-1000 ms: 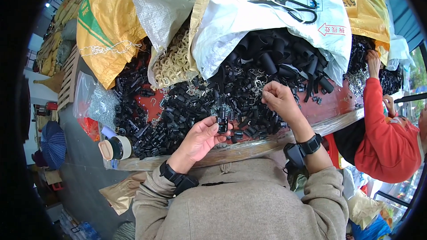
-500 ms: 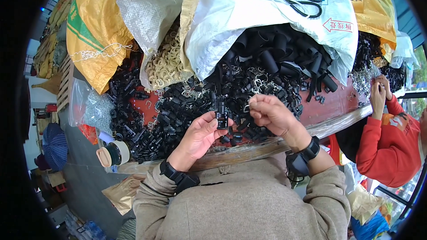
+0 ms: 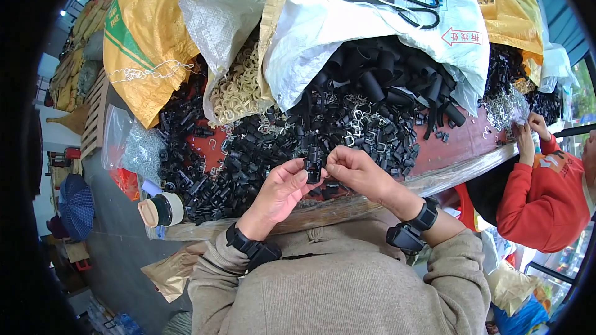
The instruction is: The person assembles components by hand, picking up a black plastic housing and a small metal clip from the table. They insert the metal clip into the housing, press the parts together, and repeat the process with more pieces.
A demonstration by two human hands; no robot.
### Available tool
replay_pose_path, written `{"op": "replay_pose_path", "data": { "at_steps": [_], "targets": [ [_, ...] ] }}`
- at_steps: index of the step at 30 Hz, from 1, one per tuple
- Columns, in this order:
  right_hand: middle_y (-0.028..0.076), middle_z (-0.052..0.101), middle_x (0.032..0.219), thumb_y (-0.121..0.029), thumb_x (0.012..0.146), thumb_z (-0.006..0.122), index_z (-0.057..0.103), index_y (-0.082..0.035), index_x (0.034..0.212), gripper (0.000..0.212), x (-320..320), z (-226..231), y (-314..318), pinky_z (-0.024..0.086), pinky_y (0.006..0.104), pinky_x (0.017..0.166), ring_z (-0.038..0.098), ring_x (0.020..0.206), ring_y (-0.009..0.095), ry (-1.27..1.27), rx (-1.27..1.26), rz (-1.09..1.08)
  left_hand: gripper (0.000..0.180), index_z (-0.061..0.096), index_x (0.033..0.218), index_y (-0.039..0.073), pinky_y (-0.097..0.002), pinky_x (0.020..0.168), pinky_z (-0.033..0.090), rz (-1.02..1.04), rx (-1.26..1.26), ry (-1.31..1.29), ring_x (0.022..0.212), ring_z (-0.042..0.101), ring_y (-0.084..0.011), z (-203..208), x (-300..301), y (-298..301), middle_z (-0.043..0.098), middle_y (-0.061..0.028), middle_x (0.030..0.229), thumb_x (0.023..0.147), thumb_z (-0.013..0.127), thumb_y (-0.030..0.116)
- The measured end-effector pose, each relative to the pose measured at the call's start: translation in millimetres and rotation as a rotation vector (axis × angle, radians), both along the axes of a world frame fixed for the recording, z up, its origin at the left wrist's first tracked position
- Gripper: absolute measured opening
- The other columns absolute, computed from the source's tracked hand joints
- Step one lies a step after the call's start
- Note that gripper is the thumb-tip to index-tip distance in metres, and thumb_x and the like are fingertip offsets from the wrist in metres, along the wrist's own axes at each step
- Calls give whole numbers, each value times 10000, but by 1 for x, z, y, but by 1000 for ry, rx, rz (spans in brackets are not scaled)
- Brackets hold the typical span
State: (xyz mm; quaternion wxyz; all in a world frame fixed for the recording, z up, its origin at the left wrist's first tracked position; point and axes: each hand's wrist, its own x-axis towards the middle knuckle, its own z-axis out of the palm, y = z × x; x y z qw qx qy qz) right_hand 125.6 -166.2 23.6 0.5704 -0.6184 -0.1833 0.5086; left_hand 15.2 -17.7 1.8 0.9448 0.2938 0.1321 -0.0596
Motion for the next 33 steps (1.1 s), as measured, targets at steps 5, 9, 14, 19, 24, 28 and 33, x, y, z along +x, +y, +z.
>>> {"op": "replay_pose_path", "data": {
  "at_steps": [5, 9, 14, 19, 24, 28, 33],
  "targets": [
    [-57, 442, 626, -111, 830, 508, 456, -39, 836, 89, -4, -6, 1, 285, 152, 442, 364, 533, -5, -60, 94, -31, 213, 519, 1003, 20, -328, 858, 415, 61, -65, 10, 928, 540, -175, -4, -2, 0, 564, -88, 983, 800, 538, 81],
    [-55, 445, 629, -111, 837, 504, 441, -29, 868, 108, -3, -4, 5, 313, 160, 457, 375, 545, -2, -110, 66, 26, 216, 515, 1008, 16, -316, 849, 418, 87, -124, -1, 915, 545, -173, -8, 3, 0, 568, -94, 975, 803, 534, 80],
    [-17, 464, 633, -92, 806, 538, 479, -20, 856, 106, 2, -18, 6, 343, 185, 473, 410, 546, 40, -206, 107, -78, 212, 510, 1007, 13, -303, 814, 444, 44, -117, 79, 898, 554, -188, -6, 8, 8, 571, -109, 973, 809, 526, 85],
    [43, 485, 704, -43, 727, 589, 552, -38, 844, 123, 7, -1, 8, 368, 220, 500, 465, 577, 129, -928, 222, 34, 211, 503, 1005, 7, -298, 780, 464, 66, -122, 90, 878, 558, -188, -12, 5, 7, 565, -107, 972, 815, 521, 95],
    [54, 478, 757, -80, 662, 625, 585, -54, 872, 215, 2, 3, 9, 386, 281, 543, 466, 615, 198, -1219, 344, 151, 204, 500, 1005, 13, -318, 778, 468, 56, -113, 88, 867, 560, -182, -12, -2, 3, 559, -96, 965, 822, 510, 103],
    [48, 476, 819, -121, 639, 638, 583, -68, 889, 261, 1, 14, 6, 368, 303, 619, 465, 709, 204, -1345, 297, 290, 195, 503, 1012, 36, -345, 793, 467, -7, -112, 62, 871, 562, -188, -11, -8, 3, 562, -96, 958, 828, 496, 101],
    [59, 464, 943, -166, 636, 644, 578, -76, 893, 279, -2, 19, 5, 322, 337, 719, 446, 860, 212, -1370, 294, 363, 210, 497, 1029, 31, -339, 792, 468, -61, -109, 74, 879, 559, -189, -10, -11, -2, 554, -96, 974, 834, 489, 109]
  ]
}}
